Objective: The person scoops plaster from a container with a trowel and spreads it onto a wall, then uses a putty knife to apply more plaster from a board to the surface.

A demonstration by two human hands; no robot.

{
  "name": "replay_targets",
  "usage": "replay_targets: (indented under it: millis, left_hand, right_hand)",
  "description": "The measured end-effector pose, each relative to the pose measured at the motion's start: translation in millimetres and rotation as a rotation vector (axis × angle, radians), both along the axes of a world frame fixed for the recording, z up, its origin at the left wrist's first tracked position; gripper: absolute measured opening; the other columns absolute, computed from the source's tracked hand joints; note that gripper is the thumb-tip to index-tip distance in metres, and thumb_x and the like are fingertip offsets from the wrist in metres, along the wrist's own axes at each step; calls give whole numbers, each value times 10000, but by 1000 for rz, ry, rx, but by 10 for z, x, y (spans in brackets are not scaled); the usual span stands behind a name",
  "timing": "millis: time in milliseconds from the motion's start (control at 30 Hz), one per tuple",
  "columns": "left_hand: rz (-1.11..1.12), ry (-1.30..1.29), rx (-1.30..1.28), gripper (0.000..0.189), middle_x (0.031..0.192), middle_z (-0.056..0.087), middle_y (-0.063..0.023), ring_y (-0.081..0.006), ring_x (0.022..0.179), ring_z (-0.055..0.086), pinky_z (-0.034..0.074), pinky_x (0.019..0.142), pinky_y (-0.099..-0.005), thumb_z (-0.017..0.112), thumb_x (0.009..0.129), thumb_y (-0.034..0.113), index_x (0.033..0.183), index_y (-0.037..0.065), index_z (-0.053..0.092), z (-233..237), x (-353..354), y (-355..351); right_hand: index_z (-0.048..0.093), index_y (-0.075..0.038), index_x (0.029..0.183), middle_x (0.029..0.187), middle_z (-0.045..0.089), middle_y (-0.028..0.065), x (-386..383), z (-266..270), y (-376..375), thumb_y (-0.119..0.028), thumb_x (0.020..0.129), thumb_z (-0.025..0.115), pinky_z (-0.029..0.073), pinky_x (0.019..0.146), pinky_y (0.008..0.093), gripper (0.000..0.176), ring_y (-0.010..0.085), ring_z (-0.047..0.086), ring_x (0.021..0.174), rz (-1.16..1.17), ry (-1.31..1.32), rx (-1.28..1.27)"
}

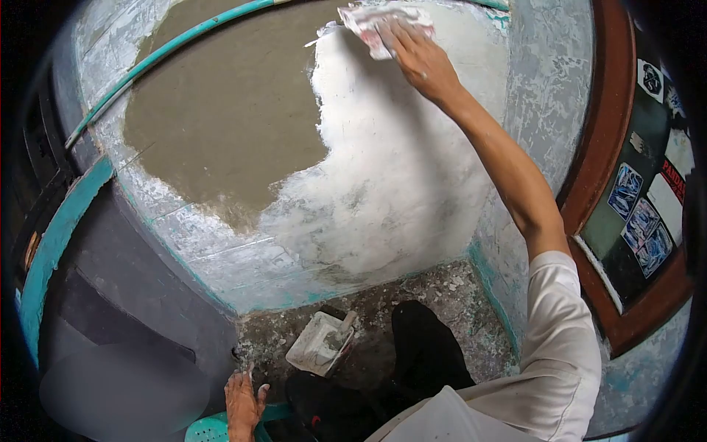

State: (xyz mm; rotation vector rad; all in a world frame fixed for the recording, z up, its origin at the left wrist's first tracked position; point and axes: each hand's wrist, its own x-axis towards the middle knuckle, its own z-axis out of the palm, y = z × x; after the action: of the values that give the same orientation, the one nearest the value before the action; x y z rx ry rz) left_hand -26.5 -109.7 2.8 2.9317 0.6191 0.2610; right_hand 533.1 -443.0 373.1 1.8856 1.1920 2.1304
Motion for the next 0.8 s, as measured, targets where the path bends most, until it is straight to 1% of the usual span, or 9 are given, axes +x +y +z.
replay_targets:
  millis: [100, 167, 300, 367, 500, 600, 667, 700, 800]
  left_hand:
    - [27, 40, 40, 630, 1349, 557, -272, -456, 1298, 498, 383, 1097, -538, 680, 950, 383, 1414, -14, 525, -55, -16, 47]
    - [24, 15, 23, 621, 1351, 556, -279, -461, 1307, 493, 379, 1102, -537, 679, 954, 387, 1373, -48, 533, -44, -6, 27]
    - [45, 37, 44, 618, 1352, 555, -283, -463, 1312, 491, 379, 1102, -538, 677, 955, 386, 1372, -47, 533, -20, -4, 0]
    - [166, 119, -121, 767, 1503, 462, -313, -484, 1431, 395, 298, 1196, -570, 662, 956, 490, 1478, -33, 459, 78, 15, -56]
    - [117, 114, -94, 761, 1420, 512, -290, -475, 1356, 454, 356, 1131, -569, 679, 928, 517, 1423, -33, 497, -86, 23, 144]
    - [68, 128, -89, 747, 1389, 521, -281, -466, 1328, 468, 368, 1110, -566, 682, 925, 513, 1405, -31, 506, -171, 78, 213]
    - [36, 121, -82, 737, 1368, 526, -274, -461, 1309, 477, 375, 1095, -564, 684, 923, 511, 1393, -30, 513, -206, 67, 231]
    - [25, 107, -79, 732, 1358, 529, -271, -458, 1300, 482, 379, 1088, -563, 685, 922, 509, 1387, -30, 516, -229, 53, 223]
    - [12, 65, -66, 717, 1327, 538, -261, -449, 1273, 495, 390, 1066, -560, 688, 919, 506, 1369, -28, 525, -275, -80, 172]
  right_hand:
    - [467, -34, 1514, 1500, 543, 195, 118, 243, 175, -33, 911, 557, 489, 1099, 432, 610, 353, 537, 1373, -45, -94, 0]
    - [512, 91, 1408, 1403, 576, 280, 203, 320, 248, -102, 977, 455, 431, 1119, 493, 476, 431, 535, 1337, -30, -35, 8]
    - [504, 90, 1418, 1427, 558, 283, 392, 384, 356, -95, 973, 448, 420, 1135, 492, 485, 430, 524, 1354, -57, 4, 14]
    - [497, 92, 1426, 1440, 545, 293, 413, 396, 407, -84, 967, 453, 402, 1154, 495, 493, 433, 510, 1369, -43, -17, 23]
    - [491, 92, 1433, 1425, 555, 303, 558, 166, 561, -64, 955, 469, 426, 1137, 496, 503, 440, 518, 1364, -9, -30, 88]
    - [520, 91, 1396, 1331, 612, 283, 469, -134, 517, -50, 939, 494, 513, 1026, 478, 479, 417, 596, 1257, 120, -35, 121]
    - [483, -47, 1506, 1475, 563, 223, 458, -431, 459, -22, 918, 556, 509, 1080, 441, 593, 376, 565, 1345, 130, 173, 44]
    - [500, -58, 1497, 1450, 579, 243, 487, -639, 383, -8, 902, 569, 523, 1066, 448, 601, 392, 586, 1320, 201, 165, 12]
    - [538, -69, 1471, 1388, 640, 209, -62, -1133, 196, -21, 888, 599, 585, 968, 417, 587, 351, 649, 1251, -10, 300, -152]
